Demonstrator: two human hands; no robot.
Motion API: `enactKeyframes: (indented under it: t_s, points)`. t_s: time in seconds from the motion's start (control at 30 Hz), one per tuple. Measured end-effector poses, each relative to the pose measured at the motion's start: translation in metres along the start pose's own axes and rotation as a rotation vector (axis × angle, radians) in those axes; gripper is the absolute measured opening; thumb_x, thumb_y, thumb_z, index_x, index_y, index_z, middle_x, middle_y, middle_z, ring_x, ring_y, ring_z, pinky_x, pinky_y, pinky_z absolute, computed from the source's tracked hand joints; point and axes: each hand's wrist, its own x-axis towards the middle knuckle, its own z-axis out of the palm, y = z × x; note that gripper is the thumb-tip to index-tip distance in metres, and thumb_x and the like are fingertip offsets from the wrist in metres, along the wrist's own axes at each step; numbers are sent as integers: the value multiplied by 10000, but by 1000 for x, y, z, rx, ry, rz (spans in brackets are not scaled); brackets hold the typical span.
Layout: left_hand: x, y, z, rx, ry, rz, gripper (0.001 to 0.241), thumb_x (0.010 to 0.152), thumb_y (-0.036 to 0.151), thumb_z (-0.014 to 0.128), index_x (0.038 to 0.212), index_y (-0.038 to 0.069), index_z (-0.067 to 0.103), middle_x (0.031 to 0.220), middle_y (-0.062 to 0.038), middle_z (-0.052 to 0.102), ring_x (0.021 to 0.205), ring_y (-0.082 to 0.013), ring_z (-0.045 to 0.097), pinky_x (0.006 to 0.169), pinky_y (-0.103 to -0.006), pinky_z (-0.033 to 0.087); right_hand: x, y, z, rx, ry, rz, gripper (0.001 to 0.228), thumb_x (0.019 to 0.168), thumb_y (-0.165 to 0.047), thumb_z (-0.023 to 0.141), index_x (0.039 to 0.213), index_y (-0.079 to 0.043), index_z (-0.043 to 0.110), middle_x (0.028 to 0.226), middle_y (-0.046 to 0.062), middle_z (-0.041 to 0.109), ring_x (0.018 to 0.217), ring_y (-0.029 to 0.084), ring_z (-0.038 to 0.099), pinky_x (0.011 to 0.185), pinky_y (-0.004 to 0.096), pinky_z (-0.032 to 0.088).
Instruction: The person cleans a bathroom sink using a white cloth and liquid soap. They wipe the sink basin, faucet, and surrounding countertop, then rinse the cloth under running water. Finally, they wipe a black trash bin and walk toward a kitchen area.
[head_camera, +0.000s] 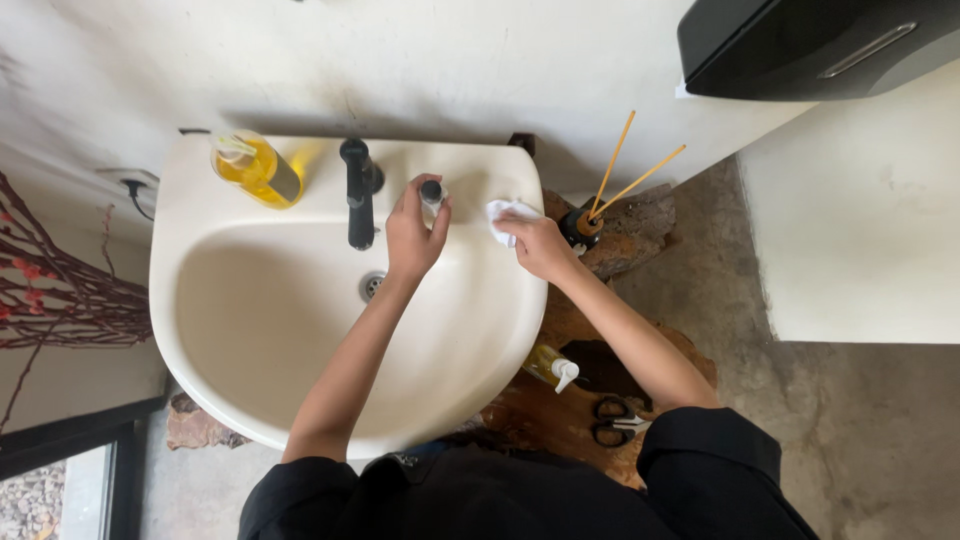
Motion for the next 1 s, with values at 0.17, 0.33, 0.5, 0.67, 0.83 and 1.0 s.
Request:
enactKeyframes:
  t_s: [0.17, 0.33, 0.5, 0.67, 0.83, 1.0]
  points:
    - [-40, 53, -27, -198, 56, -110, 383, 934, 129, 741, 1250, -2, 569, 1266, -168, 718, 990, -288, 747, 889, -376, 573, -3, -32, 11, 512, -315, 215, 415, 885, 47, 598, 1239, -107, 748, 1141, 93, 770, 833, 171, 726, 757, 336, 620]
    - [-70, 78, -23, -189, 64, -21, 360, 929, 75, 697, 1259, 12, 566, 1330, -180, 699, 1266, -352, 676, 1266, -560, 183, 10, -27, 56, 1275, -228, 699, 236, 958, -40, 592, 1176, -53, 681, 978, 92, 732, 758, 135, 682, 651, 284, 556]
    - [-87, 71, -39, -75, 39, -54, 357, 939, 109, 708, 1243, 20, 544, 1332, -174, 705, 1193, -290, 705, 1260, -635, -87, 2, -20, 71, 1455, -537, 369, 147, 1046, 14, 646, 1166, 68, 713, 937, 76, 699, 730, 110, 590, 641, 261, 465]
    - [-94, 67, -57, -64, 58, -106, 382, 914, 105, 721, 1245, 21, 550, 1278, -158, 722, 1244, -315, 688, 1258, -624, -73, 19, -32, 24, 1112, -649, 387, 226, 955, -40, 623, 1147, 20, 725, 998, 59, 772, 866, 108, 708, 801, 272, 580]
    - [-99, 48, -106, 33, 100, -213, 413, 891, 166, 791, 1248, 55, 613, 1151, -146, 759, 1101, -290, 729, 1278, -589, 50, 44, -50, -5, 752, -542, 408, 273, 951, -82, 662, 1209, -12, 717, 999, 81, 781, 845, 135, 708, 764, 313, 580]
    - [-117, 39, -160, 12, 26, -262, 374, 853, 193, 823, 1181, 55, 712, 1046, -128, 787, 989, -272, 767, 1251, -543, 281, 112, -21, -6, 35, 144, 332, 432, 992, 22, 542, 1360, -132, 706, 1055, 236, 723, 779, 294, 719, 765, 393, 573]
